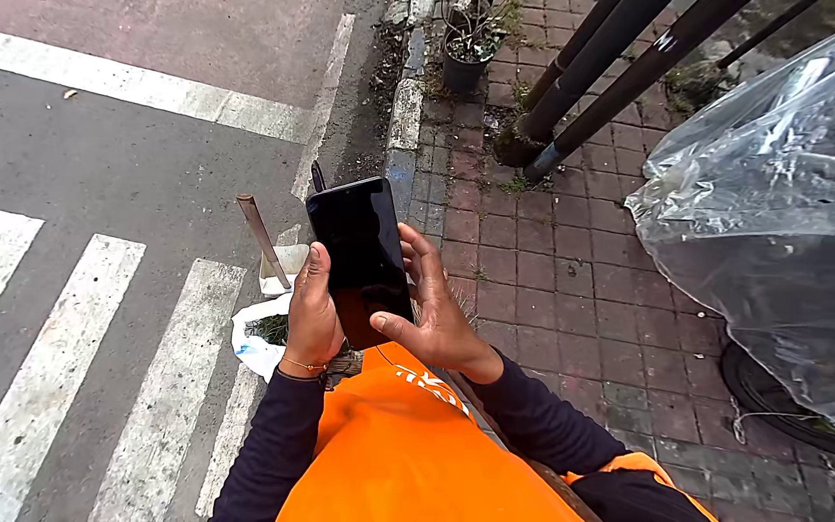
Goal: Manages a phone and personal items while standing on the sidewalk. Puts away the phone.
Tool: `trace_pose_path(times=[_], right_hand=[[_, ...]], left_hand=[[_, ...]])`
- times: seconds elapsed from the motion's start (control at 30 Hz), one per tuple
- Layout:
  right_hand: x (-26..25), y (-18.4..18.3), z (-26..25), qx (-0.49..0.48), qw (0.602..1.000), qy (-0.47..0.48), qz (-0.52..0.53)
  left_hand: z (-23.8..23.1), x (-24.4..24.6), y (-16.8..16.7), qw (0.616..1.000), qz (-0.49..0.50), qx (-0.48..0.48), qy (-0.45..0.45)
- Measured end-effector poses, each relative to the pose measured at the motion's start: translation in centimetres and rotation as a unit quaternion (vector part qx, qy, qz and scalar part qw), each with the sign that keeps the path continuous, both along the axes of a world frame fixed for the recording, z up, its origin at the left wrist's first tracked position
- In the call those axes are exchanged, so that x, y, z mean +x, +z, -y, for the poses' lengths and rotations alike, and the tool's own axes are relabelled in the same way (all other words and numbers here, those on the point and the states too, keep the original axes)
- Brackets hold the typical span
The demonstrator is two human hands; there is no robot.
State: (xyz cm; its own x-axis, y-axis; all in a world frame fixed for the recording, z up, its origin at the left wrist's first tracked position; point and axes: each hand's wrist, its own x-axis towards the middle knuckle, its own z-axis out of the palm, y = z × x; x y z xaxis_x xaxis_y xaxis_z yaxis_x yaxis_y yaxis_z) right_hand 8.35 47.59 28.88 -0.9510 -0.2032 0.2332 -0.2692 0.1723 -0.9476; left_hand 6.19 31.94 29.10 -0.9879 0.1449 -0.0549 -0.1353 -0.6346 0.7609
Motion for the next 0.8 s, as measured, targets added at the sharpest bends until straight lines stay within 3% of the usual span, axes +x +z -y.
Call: trace_pose_path(times=[0.2,0.37,0.6,0.8], right_hand=[[0.1,0.5,-1.4,0.043,0.995,0.049,0.072],[-0.3,0.3,-1.1,0.041,0.997,0.026,0.052],[-0.6,0.5,-1.3,0.092,0.99,0.082,0.064],[-0.6,0.3,-1.2,0.116,0.987,0.024,-0.11]], left_hand=[[0.4,0.0,-0.1,1.0,0.004,-0.005,-0.001],[0.7,0.3,-0.2,1.0,0.014,-0.014,-0.003],[1.5,0.1,-0.4,1.0,0.016,0.009,-0.014],[1.8,-0.1,-0.7,1.0,0.006,0.008,-0.016]])
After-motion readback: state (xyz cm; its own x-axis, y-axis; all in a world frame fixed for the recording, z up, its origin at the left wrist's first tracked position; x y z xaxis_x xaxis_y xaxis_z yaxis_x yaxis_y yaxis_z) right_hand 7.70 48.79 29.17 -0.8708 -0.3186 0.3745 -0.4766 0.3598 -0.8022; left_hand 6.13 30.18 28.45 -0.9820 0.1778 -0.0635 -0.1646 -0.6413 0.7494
